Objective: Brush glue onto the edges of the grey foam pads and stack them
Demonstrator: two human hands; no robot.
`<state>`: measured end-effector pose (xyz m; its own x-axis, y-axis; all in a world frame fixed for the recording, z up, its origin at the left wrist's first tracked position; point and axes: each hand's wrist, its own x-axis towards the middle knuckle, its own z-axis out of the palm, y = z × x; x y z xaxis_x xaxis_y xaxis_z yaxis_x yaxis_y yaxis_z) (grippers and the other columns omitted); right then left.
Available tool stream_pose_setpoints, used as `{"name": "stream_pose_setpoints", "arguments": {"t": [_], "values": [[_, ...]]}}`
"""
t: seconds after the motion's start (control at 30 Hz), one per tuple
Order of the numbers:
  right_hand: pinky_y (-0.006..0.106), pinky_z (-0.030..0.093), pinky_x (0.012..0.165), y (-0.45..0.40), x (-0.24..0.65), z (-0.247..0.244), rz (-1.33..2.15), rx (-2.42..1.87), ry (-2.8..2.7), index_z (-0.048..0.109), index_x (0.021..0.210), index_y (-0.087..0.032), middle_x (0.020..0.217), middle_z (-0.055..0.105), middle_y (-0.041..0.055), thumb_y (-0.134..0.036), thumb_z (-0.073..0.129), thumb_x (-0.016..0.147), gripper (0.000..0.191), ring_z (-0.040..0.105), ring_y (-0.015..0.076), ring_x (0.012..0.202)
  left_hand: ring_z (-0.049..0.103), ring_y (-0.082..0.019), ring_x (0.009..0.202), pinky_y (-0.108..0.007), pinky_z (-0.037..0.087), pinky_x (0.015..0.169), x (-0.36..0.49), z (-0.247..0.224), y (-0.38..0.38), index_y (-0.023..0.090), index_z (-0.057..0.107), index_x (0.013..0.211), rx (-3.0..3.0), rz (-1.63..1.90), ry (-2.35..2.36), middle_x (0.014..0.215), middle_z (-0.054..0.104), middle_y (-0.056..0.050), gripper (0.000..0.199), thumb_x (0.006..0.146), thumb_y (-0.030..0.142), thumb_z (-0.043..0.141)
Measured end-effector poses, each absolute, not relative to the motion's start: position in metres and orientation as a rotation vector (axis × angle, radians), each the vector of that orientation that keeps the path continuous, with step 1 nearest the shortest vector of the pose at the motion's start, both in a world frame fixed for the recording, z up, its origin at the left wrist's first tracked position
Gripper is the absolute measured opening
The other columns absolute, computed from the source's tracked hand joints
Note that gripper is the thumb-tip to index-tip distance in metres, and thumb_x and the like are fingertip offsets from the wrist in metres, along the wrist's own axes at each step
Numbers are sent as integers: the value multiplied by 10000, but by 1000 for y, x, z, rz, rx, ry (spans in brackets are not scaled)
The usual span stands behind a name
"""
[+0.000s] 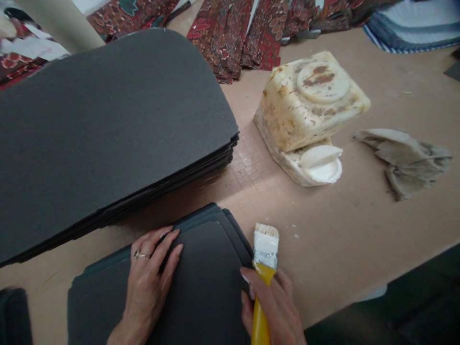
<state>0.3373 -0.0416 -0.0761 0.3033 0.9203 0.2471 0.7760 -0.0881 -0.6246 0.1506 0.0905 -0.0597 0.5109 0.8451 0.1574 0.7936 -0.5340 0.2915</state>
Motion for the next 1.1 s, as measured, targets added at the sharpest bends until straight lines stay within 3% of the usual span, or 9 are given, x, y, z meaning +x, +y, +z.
{"name": "stream_pose_setpoints", "arguments": {"t": [0.47, 0.63, 0.77, 0.93, 1.1], "values": [[303, 458, 737, -39, 346, -69, 310, -1903, -1760, 562, 1116, -149, 751, 617, 54, -110, 482, 813, 316, 619, 183, 742, 525, -231, 968, -402, 463, 849, 152, -64, 87, 171, 546, 1130, 2564, 527, 1395, 1035, 592, -91, 252, 879, 194, 533], [370, 414, 769, -37, 357, -54, 135, -2021, -1725, 563, 1059, -154, 725, 623, 40, -209, 548, 842, 225, 606, 182, 672, 508, -238, 983, -424, 454, 855, 152, -67, 85, 176, 544, 1151, 2552, 555, 1402, 1070, 587, -101, 290, 863, 143, 547], [381, 445, 820, -14, 350, -44, 19, -1789, -1765, 546, 980, -148, 963, 681, 121, -166, 605, 814, 177, 639, 226, 902, 482, -241, 1008, -434, 462, 855, 151, -69, 83, 180, 578, 1095, 2525, 592, 1428, 1101, 581, -105, 245, 857, 130, 547], [357, 512, 821, -5, 334, -78, 187, -1587, -1874, 532, 1012, -170, 1146, 631, 151, -160, 523, 863, 150, 568, 235, 1124, 459, -244, 1076, -436, 471, 874, 166, -64, 66, 193, 612, 1049, 2414, 597, 1471, 1134, 589, -94, 204, 862, 160, 539], [452, 496, 871, -26, 359, -133, 108, -1447, -1937, 528, 980, -187, 1133, 631, 148, -298, 555, 848, 174, 542, 285, 1158, 449, -241, 1171, -450, 434, 941, 180, -51, 39, 204, 590, 1099, 2297, 505, 1513, 1191, 587, -76, 259, 840, 208, 583]]}}
